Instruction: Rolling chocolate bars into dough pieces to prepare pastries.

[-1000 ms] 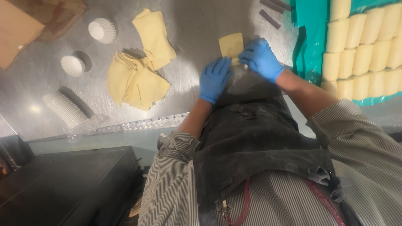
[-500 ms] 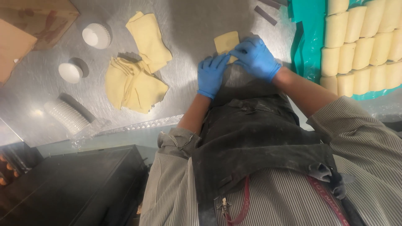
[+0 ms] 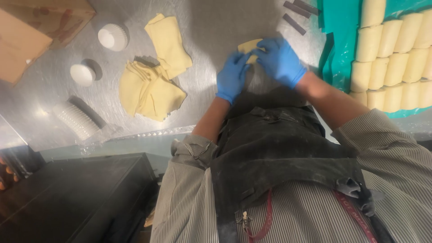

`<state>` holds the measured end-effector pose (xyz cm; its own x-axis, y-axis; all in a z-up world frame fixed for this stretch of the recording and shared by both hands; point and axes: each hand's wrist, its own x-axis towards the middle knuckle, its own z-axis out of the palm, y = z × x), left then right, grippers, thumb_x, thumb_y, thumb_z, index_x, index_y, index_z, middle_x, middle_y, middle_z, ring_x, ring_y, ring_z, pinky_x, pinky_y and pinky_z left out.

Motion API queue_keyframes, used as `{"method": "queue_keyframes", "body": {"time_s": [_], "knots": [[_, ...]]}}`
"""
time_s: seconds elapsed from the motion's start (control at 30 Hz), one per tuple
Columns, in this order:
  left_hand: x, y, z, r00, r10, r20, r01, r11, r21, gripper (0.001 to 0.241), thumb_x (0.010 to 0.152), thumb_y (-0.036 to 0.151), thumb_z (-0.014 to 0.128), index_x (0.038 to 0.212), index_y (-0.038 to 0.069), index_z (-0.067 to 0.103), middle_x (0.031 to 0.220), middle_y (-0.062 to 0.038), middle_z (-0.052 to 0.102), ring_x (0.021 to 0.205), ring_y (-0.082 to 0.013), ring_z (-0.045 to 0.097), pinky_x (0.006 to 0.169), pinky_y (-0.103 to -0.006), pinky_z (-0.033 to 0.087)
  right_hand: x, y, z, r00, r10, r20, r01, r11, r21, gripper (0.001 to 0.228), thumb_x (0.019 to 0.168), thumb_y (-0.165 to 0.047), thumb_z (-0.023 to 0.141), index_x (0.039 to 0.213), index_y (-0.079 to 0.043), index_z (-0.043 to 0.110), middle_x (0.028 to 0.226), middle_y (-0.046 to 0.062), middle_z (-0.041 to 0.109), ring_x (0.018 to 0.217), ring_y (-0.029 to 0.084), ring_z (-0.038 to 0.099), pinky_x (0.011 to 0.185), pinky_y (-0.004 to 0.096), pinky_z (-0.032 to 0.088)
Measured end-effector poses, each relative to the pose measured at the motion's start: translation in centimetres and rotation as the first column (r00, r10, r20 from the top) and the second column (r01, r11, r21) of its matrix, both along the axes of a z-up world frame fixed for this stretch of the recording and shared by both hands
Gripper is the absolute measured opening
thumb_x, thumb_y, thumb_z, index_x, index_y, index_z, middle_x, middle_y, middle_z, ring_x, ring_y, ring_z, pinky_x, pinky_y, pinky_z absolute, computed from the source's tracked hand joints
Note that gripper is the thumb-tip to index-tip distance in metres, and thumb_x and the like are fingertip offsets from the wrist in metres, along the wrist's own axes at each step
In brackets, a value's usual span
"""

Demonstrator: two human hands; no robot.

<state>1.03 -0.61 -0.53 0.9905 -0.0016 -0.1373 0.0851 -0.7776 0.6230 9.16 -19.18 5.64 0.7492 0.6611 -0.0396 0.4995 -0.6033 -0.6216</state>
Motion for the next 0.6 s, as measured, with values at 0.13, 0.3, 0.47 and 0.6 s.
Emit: {"method": "queue_keyframes", "body": {"time_s": [0.13, 0.3, 0.47, 0.6], "knots": [[1.0, 0.7, 4.9, 0.99, 0.132, -0.053, -0.141, 0.956, -0.259, 0.044, 0.097, 0.011, 0.057, 0.141, 0.008, 0.059, 0.165, -0.018, 0.029, 0.14, -0.0398, 0.054, 0.115, -0.0429, 0.05, -5.1, 1.8, -1.3, 0.964, 0.123, 0.238, -0.118, 0.992, -0.034, 0.068, 0.094, -0.033, 0.059, 0.144, 0.014, 0.052, 0.149, 0.033, 0.049, 0.135, 0.052, 0.045, 0.12, 0.062, 0.031], [-3.3, 1.6, 3.4, 0.91, 0.414, 0.014, -0.341, 0.768, -0.543, 0.051, 0.1, 0.001, 0.055, 0.149, 0.009, 0.043, 0.162, -0.012, 0.031, 0.11, -0.0176, 0.056, 0.097, -0.0288, 0.052, -2.1, 4.4, -2.6, 0.966, 0.074, 0.247, -0.002, 0.96, -0.28, 0.088, 0.091, -0.042, 0.074, 0.151, 0.015, 0.046, 0.155, 0.037, 0.043, 0.145, 0.051, 0.039, 0.125, 0.057, 0.022], [-6.6, 2.1, 5.2, 0.889, 0.454, -0.064, -0.389, 0.671, -0.631, 0.039, 0.101, 0.009, 0.052, 0.14, 0.003, 0.05, 0.147, -0.015, 0.049, 0.131, -0.0291, 0.053, 0.113, -0.0372, 0.045, 2.6, 6.4, -6.5, 0.917, -0.021, 0.399, 0.174, 0.919, -0.353, 0.1, 0.104, -0.066, 0.062, 0.16, 0.017, 0.048, 0.164, 0.037, 0.038, 0.153, 0.05, 0.026, 0.119, 0.069, 0.006], [-8.4, 2.0, 6.0, 0.754, 0.485, -0.442, -0.614, 0.283, -0.737, 0.041, 0.106, 0.019, 0.052, 0.141, 0.0, 0.058, 0.122, -0.008, 0.064, 0.098, -0.0152, 0.059, 0.091, -0.0281, 0.05, 2.6, 6.0, -5.1, 0.83, 0.144, 0.539, 0.063, 0.936, -0.347, 0.082, 0.093, -0.062, 0.074, 0.144, 0.0, 0.059, 0.144, 0.018, 0.053, 0.125, 0.034, 0.051, 0.107, 0.046, 0.035]]}}
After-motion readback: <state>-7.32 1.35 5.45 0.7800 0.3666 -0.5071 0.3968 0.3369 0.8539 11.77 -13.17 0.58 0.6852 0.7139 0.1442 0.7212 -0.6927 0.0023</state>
